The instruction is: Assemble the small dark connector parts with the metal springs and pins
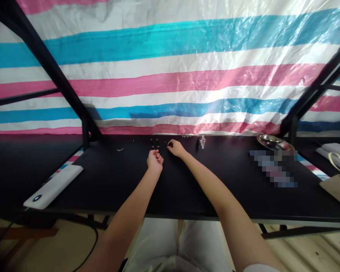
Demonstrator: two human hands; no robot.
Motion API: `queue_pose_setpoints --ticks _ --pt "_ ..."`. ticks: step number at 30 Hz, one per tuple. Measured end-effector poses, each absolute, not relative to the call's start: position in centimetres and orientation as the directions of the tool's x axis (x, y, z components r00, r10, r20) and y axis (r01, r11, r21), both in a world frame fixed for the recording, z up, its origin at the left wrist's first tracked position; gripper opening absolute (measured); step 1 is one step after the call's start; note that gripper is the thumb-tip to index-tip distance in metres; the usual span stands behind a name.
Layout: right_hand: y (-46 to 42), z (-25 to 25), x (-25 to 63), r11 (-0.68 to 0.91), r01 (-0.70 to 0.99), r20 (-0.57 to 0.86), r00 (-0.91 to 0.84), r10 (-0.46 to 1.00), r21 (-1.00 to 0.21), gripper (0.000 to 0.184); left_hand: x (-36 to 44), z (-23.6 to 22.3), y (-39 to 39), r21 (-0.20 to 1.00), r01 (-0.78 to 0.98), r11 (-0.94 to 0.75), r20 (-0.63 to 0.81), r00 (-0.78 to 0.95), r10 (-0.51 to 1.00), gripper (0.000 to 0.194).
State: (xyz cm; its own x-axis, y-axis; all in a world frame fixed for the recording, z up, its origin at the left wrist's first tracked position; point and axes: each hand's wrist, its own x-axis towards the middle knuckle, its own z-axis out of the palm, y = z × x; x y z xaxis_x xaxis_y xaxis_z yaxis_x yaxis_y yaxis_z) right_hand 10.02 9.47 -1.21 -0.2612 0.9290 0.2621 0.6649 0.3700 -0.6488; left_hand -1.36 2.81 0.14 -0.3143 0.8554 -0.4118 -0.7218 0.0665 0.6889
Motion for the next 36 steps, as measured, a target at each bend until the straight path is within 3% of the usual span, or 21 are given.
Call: queue_pose_setpoints --ticks 22,36 --pt "12.4 -1.0 6.3 0.197 0.796 0.089 -0.179 0.980 -0.573 0.013 -0.5 0.9 1.9 0.657 -0.753 0.045 -0.363 -0.263 0.894 0.010" --pt "11.5 0.1 6.5 0.207 0.843 0.050 -0.211 0.976 -0.497 0.021 -0.2 0.7 1.8 0.707 -0.707 0.022 -0.311 -0.283 0.907 0.009"
